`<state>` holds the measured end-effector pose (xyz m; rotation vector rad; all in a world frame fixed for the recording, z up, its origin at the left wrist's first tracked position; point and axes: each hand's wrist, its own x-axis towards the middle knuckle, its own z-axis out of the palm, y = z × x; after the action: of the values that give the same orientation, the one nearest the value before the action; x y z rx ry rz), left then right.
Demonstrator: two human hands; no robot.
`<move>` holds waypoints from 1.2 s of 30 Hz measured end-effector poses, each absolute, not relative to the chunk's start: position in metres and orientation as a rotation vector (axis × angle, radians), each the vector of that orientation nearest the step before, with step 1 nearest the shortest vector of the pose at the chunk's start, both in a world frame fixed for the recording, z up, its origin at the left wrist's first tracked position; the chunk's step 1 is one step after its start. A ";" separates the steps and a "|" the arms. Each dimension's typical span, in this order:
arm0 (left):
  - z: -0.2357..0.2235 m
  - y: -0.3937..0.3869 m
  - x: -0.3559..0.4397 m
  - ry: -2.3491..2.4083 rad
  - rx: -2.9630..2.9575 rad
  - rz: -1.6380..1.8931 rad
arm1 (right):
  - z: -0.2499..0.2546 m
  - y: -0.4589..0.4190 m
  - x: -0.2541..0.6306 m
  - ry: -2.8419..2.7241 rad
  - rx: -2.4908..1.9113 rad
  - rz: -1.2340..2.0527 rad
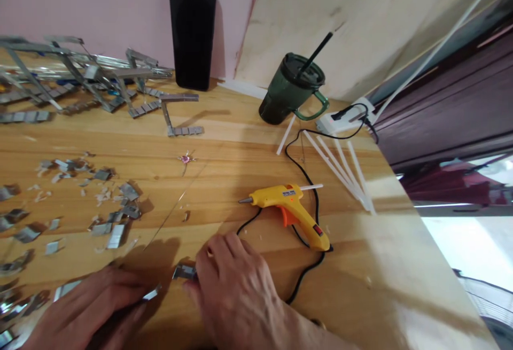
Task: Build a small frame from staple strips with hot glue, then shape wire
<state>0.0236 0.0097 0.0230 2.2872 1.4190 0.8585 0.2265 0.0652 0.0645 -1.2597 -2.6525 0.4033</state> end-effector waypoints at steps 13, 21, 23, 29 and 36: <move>0.023 0.008 0.024 1.397 2.214 0.906 | 0.058 0.059 0.226 -2.601 -1.120 0.513; 0.020 0.007 0.021 1.375 2.229 0.883 | 0.061 0.057 0.224 -2.200 -1.472 1.295; 0.020 0.008 0.021 1.371 2.241 0.874 | 0.060 0.055 0.223 -2.152 -1.519 1.342; 0.023 0.008 0.024 1.410 2.219 0.826 | 0.055 0.055 0.220 -2.279 -1.338 1.015; 0.025 0.009 0.023 1.440 2.271 0.806 | 0.058 0.054 0.220 -2.490 -1.396 0.714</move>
<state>0.0227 0.0094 0.0252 2.2708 1.4401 0.8058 0.2204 0.0543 0.0576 -1.3963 -2.4905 0.7138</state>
